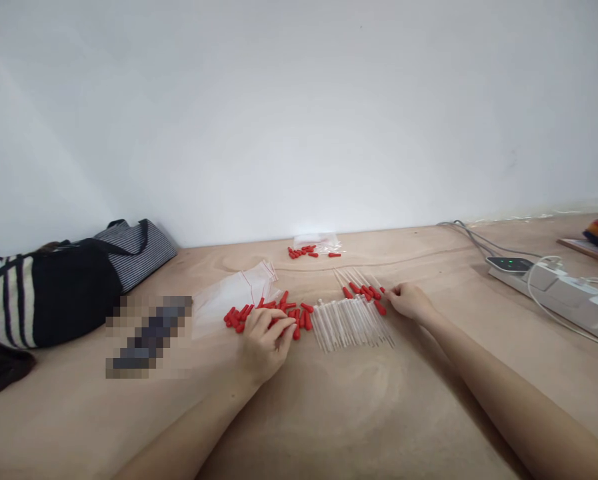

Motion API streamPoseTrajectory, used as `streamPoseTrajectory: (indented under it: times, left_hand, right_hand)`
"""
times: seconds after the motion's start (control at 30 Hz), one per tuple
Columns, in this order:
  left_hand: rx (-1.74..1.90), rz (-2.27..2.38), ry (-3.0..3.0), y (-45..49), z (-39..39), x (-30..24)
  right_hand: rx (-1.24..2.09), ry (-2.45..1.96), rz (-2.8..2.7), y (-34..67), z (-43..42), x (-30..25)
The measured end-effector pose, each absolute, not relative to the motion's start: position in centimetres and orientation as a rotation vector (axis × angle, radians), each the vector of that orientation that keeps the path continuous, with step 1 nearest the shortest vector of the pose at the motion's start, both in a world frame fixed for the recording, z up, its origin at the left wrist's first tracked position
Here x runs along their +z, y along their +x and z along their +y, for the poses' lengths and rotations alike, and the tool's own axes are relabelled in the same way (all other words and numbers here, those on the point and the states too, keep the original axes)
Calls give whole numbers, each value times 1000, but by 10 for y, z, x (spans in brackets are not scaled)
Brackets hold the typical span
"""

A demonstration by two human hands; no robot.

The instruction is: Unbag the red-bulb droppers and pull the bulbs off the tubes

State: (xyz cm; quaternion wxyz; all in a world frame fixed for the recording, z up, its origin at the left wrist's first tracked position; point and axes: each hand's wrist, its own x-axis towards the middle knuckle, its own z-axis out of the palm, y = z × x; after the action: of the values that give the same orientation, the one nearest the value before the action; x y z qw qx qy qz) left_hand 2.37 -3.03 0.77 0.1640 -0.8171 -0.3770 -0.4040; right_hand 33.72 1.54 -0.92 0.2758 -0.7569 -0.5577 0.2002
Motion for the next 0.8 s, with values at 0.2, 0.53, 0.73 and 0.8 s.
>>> streamPoseTrajectory:
  times: [0.2,0.53,0.73,0.8]
  left_hand:
    - [-1292,-1086,-2595,75,-31,10]
    - [-2138,-1742,-2911,121,-23,14]
    - [-1330,-1344,-2884,74,-32,16]
    - [-1220,-1167,-2842,64,-39,11]
  right_hand:
    - [775,-1468,-1322,304,-2,2]
    - [267,-1168,-1646,256,-44,4]
    - [-888,-891,-1928,269,-52,7]
    - [-961,-780,-2042,264,-53,5]
